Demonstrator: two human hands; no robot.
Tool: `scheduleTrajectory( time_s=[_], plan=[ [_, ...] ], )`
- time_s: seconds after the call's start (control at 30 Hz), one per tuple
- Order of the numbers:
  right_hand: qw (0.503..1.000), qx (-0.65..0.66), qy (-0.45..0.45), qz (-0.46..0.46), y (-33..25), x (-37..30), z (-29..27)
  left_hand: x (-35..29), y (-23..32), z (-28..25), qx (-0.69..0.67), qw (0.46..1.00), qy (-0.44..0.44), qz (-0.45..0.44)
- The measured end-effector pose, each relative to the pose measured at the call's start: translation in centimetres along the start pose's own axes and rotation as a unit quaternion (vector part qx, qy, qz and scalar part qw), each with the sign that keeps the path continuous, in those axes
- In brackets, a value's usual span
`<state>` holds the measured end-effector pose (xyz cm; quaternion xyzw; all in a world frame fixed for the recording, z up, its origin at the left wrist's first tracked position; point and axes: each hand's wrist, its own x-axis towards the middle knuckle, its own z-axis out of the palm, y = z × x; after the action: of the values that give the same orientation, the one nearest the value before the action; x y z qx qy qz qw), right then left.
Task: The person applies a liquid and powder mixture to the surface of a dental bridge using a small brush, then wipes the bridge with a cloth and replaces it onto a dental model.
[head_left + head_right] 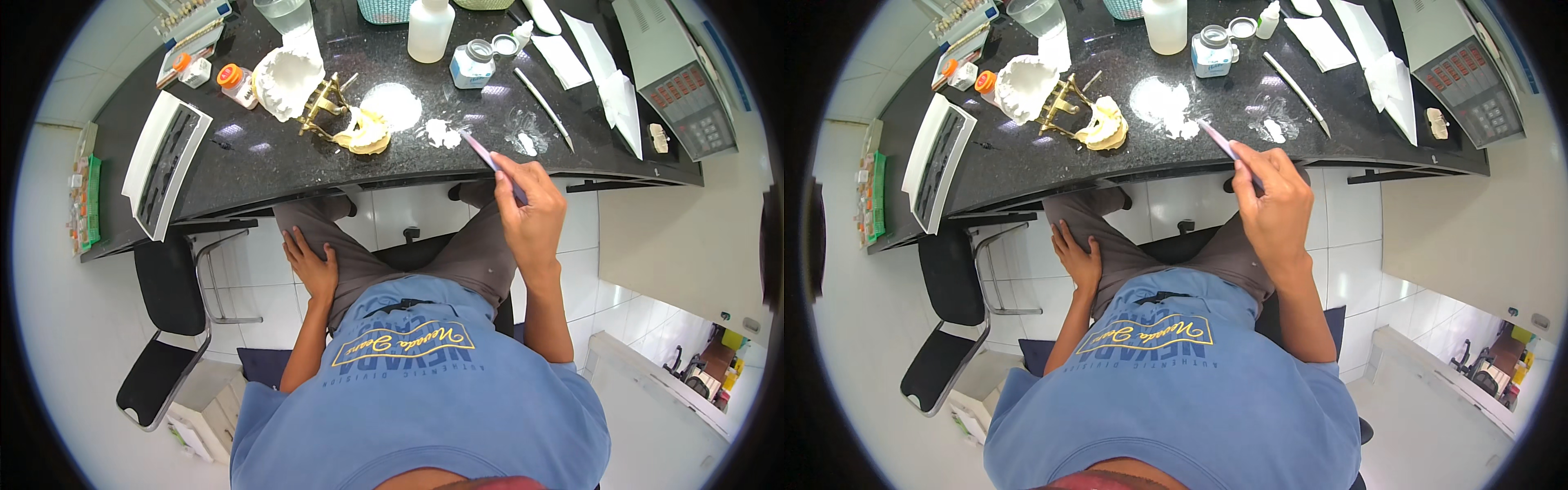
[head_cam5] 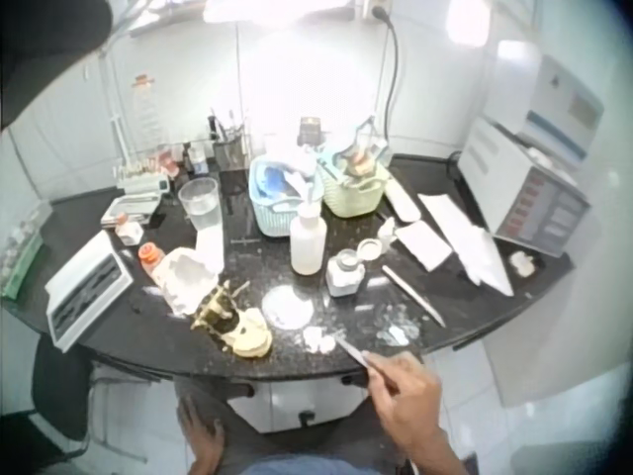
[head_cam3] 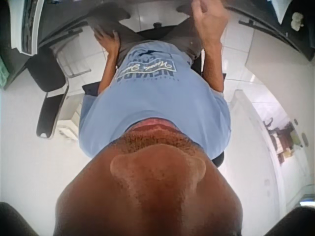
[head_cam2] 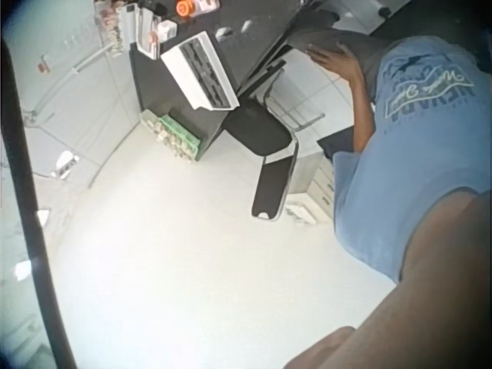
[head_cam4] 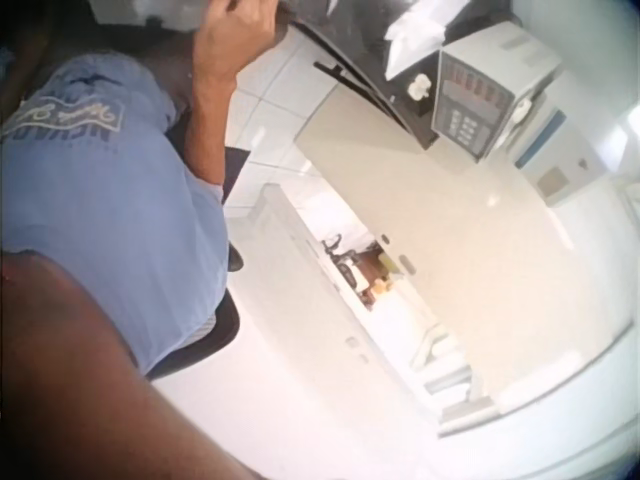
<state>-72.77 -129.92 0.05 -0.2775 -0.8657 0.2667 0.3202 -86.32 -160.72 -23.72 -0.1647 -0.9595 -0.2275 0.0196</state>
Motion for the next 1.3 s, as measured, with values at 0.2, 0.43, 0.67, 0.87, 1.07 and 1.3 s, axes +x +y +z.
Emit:
scheduleTrajectory(
  time_s=[0.2, 0.43, 0.67, 0.87, 1.07, 1.3],
  plan=[
    [1.000, 0.009, -0.020, -0.021, -0.2, -0.4, 0.7, 0.1, 0.3, 0.0, 0.001, 1.000, 0.002, 0.001],
    [0.995, -0.010, -0.008, -0.103, 0.4, -0.1, 0.8, 0.1, 0.2, 0.0, -0.002, 1.000, 0.007, 0.006],
    [0.995, 0.018, 0.018, -0.092, 0.2, -0.2, 1.5, 0.1, 0.1, 0.0, 0.000, 1.000, 0.007, 0.007],
    [0.995, 0.003, 0.005, -0.097, -0.2, -0.6, 1.4, 0.1, 0.1, 0.1, -0.004, 1.000, 0.007, 0.010],
    [0.997, -0.005, 0.002, -0.076, -0.7, -0.8, 2.0, 0.0, 0.4, -0.3, -0.002, 1.000, 0.013, 0.017],
    [0.999, 0.024, 0.034, -0.012, -1.3, -0.8, 0.9, 0.1, 0.3, -0.1, -0.005, 1.000, 0.014, 0.019]
  ],
)
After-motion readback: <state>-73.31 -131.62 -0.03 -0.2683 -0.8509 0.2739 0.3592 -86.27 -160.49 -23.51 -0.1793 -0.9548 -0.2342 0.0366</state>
